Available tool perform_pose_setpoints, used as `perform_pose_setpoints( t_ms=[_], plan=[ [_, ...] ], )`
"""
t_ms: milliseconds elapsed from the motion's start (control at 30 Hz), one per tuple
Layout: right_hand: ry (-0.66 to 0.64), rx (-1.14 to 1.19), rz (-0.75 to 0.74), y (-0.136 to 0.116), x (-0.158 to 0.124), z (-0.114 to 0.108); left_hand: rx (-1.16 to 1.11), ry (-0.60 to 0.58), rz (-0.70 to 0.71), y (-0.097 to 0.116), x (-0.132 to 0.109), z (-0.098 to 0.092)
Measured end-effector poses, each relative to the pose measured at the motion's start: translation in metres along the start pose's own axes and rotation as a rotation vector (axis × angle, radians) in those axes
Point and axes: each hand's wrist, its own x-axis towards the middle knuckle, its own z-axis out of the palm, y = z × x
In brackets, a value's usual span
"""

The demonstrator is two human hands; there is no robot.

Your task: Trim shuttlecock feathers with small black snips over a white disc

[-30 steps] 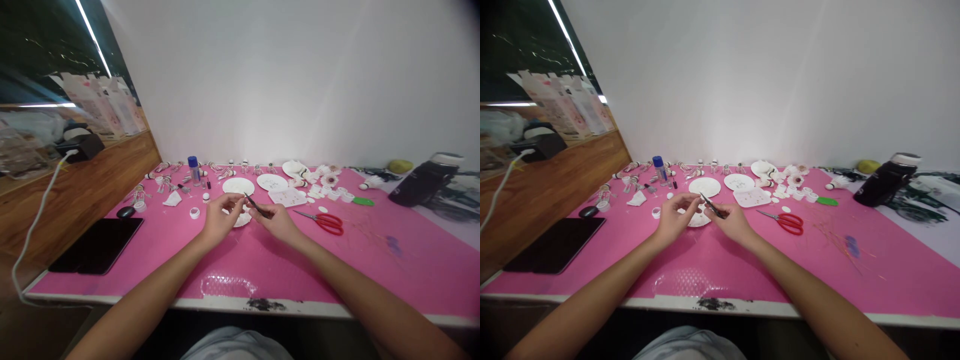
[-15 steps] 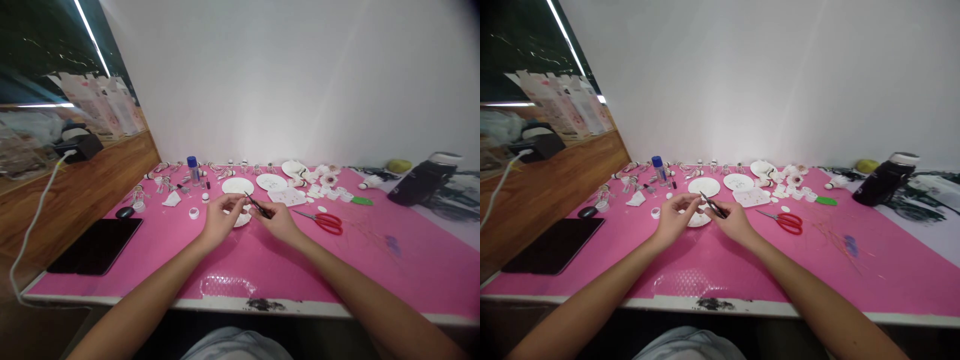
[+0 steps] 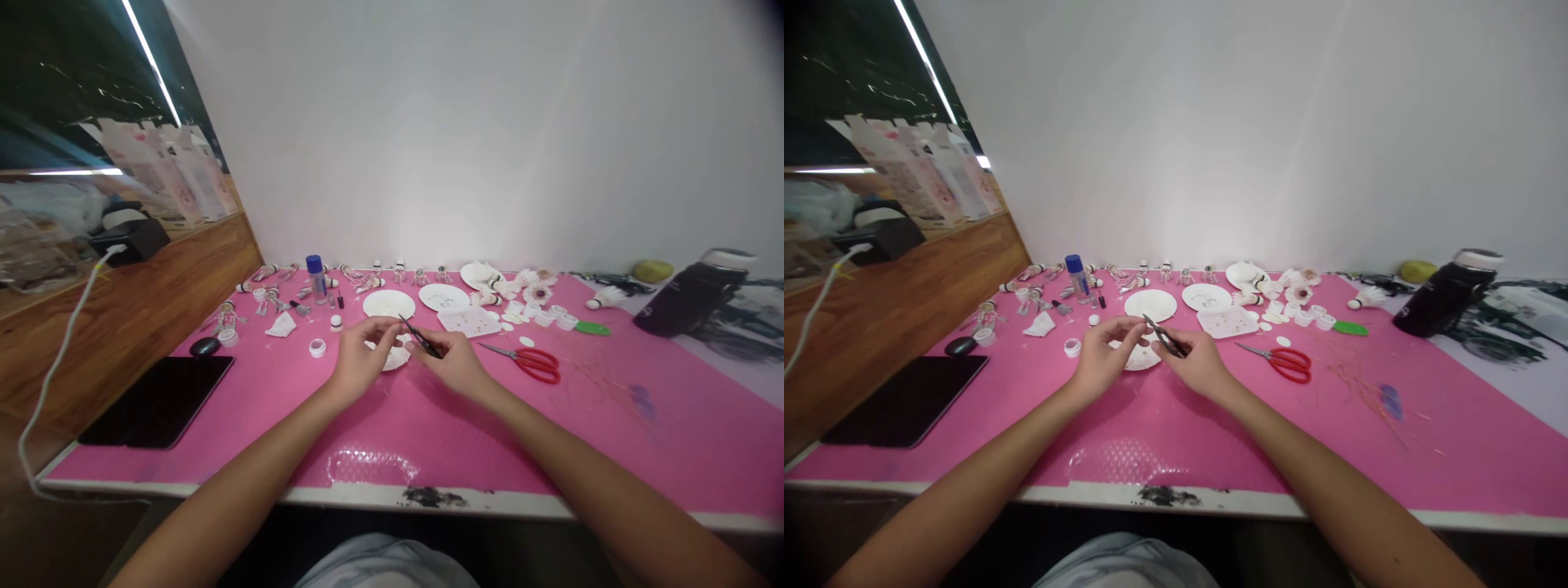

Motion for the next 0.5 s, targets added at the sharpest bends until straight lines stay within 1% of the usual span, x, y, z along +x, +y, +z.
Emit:
perform_pose_setpoints(
  t_ms=[367,500],
  plan=[
    [0.031,-0.074,-0.007,0.0030,0.0003,0.0006,0.005,-0.015,0.010,-0.0021,-0.0007,-0.0002],
    [0.041,-0.102,-0.017,0.0072,0.0003,0.0000,-0.034,-0.021,-0.024,0.0006,0.0004,0.0005]
  ],
)
